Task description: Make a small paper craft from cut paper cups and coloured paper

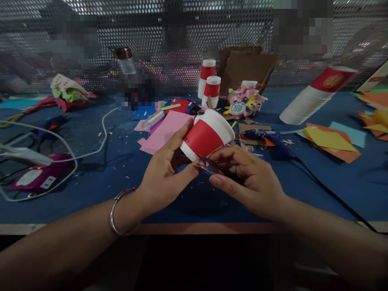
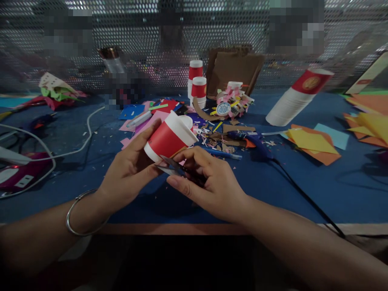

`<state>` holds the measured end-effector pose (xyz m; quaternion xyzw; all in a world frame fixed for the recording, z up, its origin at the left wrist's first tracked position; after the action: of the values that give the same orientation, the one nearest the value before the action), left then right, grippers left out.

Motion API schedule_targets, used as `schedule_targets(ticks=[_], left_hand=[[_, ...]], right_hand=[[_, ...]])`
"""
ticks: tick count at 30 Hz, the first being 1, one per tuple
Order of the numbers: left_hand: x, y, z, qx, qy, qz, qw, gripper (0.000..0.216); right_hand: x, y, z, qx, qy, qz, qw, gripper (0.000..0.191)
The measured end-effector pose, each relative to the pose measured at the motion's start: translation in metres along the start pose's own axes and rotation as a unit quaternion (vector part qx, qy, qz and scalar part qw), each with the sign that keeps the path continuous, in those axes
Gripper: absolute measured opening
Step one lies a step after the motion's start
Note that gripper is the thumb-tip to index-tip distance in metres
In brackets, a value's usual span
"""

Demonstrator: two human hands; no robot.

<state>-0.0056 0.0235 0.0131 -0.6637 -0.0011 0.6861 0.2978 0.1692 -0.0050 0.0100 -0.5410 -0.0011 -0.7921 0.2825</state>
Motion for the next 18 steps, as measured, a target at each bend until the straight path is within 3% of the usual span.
schedule_targets(ticks=[4, 18], left_hand=[[0.0058, -0.0006, 0.0047, -0.034, 0.006, 0.033, 0.999, 0.076], [0.0092, -0.0051, 0.0099, -0.056, -0.056, 0.021, 0.997, 0.070]], right_hand=[[-0.0018, 0.0002, 0.0010, -0.004, -0.002, -0.023, 1.000, 0.027], [0.0041, -0.0076, -0.0003, 0.015, -0.041, -0.068, 0.997, 0.036]])
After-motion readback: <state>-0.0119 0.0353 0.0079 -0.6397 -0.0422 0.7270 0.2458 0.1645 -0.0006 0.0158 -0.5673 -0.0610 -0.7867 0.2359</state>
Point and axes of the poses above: each hand's wrist, its own y-axis away from the middle knuckle, its own z-axis out of the back of the hand, x = y × z, the point moved 5 cm from there along -y, towards the middle knuckle, and after that the axes turned 6 degrees about x, right-handed, at the moved point
